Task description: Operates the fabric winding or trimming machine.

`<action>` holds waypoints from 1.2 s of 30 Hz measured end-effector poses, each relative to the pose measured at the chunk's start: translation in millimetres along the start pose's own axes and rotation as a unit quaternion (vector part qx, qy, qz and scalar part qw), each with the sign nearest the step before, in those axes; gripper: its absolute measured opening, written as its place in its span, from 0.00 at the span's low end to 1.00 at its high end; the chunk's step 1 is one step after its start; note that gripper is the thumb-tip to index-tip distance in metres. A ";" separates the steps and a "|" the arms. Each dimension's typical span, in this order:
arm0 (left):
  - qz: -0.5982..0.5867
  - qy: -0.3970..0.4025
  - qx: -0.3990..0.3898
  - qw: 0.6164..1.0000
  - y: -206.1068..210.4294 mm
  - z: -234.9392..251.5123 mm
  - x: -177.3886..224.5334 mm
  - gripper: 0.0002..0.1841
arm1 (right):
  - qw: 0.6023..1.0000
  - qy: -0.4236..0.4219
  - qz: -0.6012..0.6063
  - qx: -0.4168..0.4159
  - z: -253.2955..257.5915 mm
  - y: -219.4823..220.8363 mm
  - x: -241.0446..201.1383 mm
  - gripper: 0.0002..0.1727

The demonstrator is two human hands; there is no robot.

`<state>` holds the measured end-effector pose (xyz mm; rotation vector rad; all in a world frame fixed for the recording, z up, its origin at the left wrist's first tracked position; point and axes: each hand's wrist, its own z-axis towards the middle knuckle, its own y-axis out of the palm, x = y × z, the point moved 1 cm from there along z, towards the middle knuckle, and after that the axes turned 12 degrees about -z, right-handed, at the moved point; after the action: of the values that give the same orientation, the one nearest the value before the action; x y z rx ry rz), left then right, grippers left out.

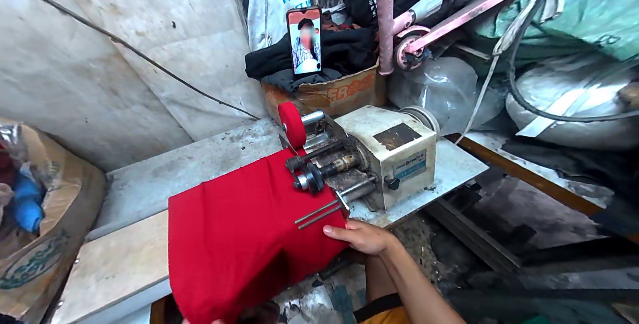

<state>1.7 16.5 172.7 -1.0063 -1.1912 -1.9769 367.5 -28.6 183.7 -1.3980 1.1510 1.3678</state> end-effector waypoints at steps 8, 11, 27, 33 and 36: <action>0.050 0.001 0.011 0.999 11.6 1.8 1.9 0.20 | 1.000 -0.015 -0.002 -0.006 0.2 -0.5 2.7 0.16; -0.012 0.044 0.043 0.998 -0.6 6.6 0.8 0.19 | 1.000 -0.005 -0.005 -0.005 -0.2 0.8 2.4 0.17; -0.013 0.044 0.036 0.998 -8.8 11.9 -2.0 0.20 | 1.000 0.013 -0.017 0.006 -2.8 1.6 -2.5 0.17; 0.003 0.032 0.009 0.999 -8.7 6.9 1.0 0.25 | 0.999 0.011 -0.028 0.011 -3.3 1.5 -4.1 0.17; 0.048 0.023 0.028 0.998 -5.6 9.9 3.7 0.23 | 0.999 0.015 -0.033 0.011 -3.4 1.9 -5.0 0.17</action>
<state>-1.8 27.4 176.4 -0.9670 -1.1456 -1.8730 366.5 -32.1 188.9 -1.4337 1.1266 1.2892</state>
